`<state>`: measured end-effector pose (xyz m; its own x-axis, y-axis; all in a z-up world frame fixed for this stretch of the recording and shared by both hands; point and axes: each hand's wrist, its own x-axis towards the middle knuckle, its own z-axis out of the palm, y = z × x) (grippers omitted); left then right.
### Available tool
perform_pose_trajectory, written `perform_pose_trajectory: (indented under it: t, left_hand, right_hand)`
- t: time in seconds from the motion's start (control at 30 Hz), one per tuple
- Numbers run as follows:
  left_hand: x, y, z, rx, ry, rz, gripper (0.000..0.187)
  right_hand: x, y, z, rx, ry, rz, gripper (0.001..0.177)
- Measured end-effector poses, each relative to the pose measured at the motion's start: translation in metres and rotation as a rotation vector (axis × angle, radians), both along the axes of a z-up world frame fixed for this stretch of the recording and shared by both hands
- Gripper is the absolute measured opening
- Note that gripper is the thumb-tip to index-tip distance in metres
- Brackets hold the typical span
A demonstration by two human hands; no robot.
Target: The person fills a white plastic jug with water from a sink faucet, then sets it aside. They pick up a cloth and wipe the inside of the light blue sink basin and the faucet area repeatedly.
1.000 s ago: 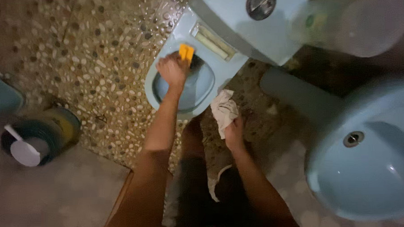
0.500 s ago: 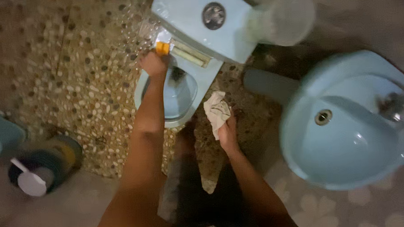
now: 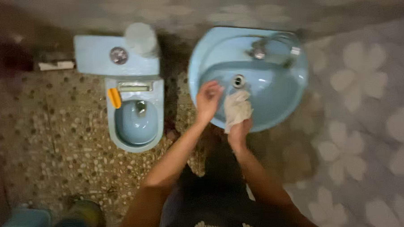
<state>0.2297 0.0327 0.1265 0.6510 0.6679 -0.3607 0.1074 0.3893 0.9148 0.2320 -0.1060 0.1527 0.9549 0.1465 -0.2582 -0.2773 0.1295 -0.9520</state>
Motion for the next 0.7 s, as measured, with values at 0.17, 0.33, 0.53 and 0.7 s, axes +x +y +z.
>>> perform_pose_trajectory:
  t: [0.17,0.33,0.53,0.7]
  left_hand:
    - [0.139,-0.058,-0.011,-0.302,-0.059,-0.089,0.034]
    - [0.204,-0.076,-0.049,-0.043,0.172,0.188,0.037]
    - [0.21,-0.08,-0.079,-0.371,0.047,0.357,0.046]
    - [0.181,-0.072,-0.08,-0.814,-0.257,0.192,0.039]
  right_hand:
    - [0.063,-0.066,0.023,0.055,-0.125,-0.066,0.028]
    - [0.103,-0.096,0.035,-0.013,-0.122,0.0,0.023]
    - [0.126,-0.106,0.041,0.01,-0.112,0.086,0.025]
    - [0.141,-0.103,0.039,0.078,0.043,0.147,0.03]
